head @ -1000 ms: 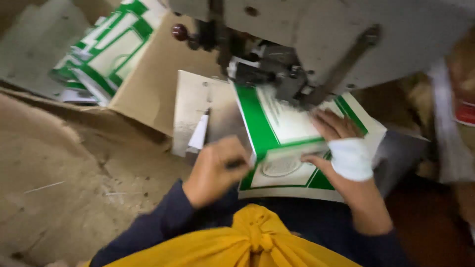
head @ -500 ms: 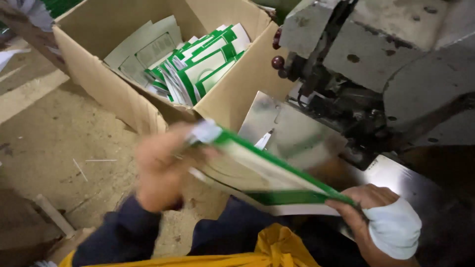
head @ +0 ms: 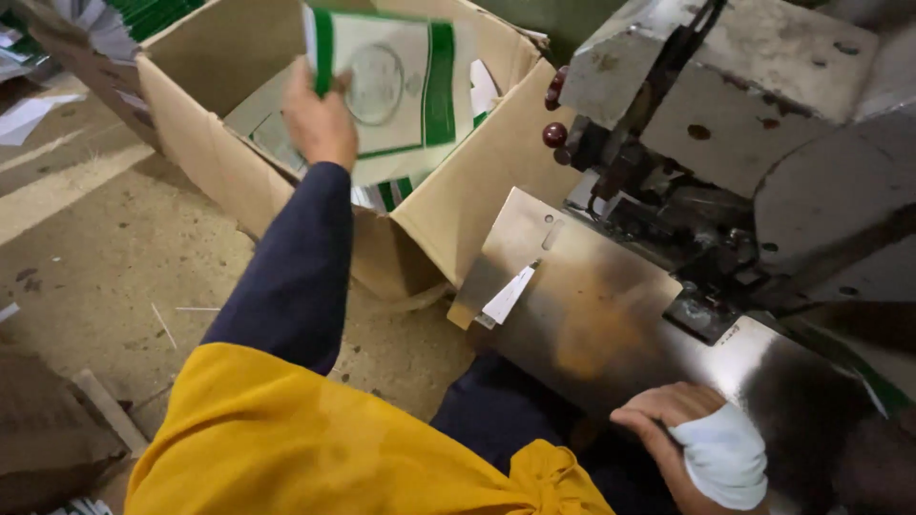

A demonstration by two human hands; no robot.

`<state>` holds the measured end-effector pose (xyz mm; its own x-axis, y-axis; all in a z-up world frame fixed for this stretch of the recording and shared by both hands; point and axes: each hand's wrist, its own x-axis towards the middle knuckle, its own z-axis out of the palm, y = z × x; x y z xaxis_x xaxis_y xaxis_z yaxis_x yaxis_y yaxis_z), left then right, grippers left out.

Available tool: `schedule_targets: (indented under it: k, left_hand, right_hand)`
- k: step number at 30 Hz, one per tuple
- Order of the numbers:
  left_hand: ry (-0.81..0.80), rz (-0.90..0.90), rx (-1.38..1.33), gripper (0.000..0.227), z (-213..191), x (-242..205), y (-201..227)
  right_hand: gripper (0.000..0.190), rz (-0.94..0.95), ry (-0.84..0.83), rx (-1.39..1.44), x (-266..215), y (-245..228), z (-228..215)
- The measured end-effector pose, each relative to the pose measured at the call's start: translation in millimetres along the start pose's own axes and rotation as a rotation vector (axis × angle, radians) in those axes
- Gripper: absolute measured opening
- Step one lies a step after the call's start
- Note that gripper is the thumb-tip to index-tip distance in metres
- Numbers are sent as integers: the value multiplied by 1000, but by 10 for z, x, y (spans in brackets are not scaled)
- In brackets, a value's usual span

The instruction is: The person repeatedly picks green-and-white booklets from a cardboard box, aligns them under a stapling machine, and staples the spine. After each staple, the booklet is returned to the box. The process is repeated for multiple booklets.

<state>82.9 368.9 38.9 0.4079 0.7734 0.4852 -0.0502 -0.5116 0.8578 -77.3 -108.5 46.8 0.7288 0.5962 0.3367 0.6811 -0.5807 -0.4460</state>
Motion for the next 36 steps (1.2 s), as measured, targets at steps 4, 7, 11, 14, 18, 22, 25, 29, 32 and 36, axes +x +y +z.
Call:
schedule_targets:
  k: [4,7,11,14,18,22,25,29,32,36]
  left_hand:
    - [-327,-123,581,42,505,43,-982]
    - [-543,24,807,65,664,136,-1814]
    - [-374,219,904,105,-8,-605,-151]
    - [-237,641,206,66,-187,-1474,652]
    - [-831,281,-294,20,6,-2631,1374]
    - [-970,169,-261,26,432,-3214,1597]
    - [-862,182,-286,17,637,-3441,1647]
    - [-873,124,-289,15,744,-3612,1761]
    - [-803,5,-295,9,844,-3676,1730]
    - [-720,152,-284,9,861,-3724,1677]
  right_hand:
    - [14,-23,-71,39,-79,-138,-36]
    - [14,-46,-44,58,-295,-31,-84]
    - [25,-67,125,32,-595,174,-461]
    - [16,175,368,51,-943,496,-557]
    - [10,389,566,-91,-1024,569,-702]
    - [24,359,607,-366,-1303,1260,-765]
    - [14,429,647,-506,-1455,1645,-892]
    - [28,510,654,-447,-1445,1865,-1034]
    - [23,695,636,-345,-1308,1894,-1109]
    - [12,753,669,-17,-1466,2133,-938]
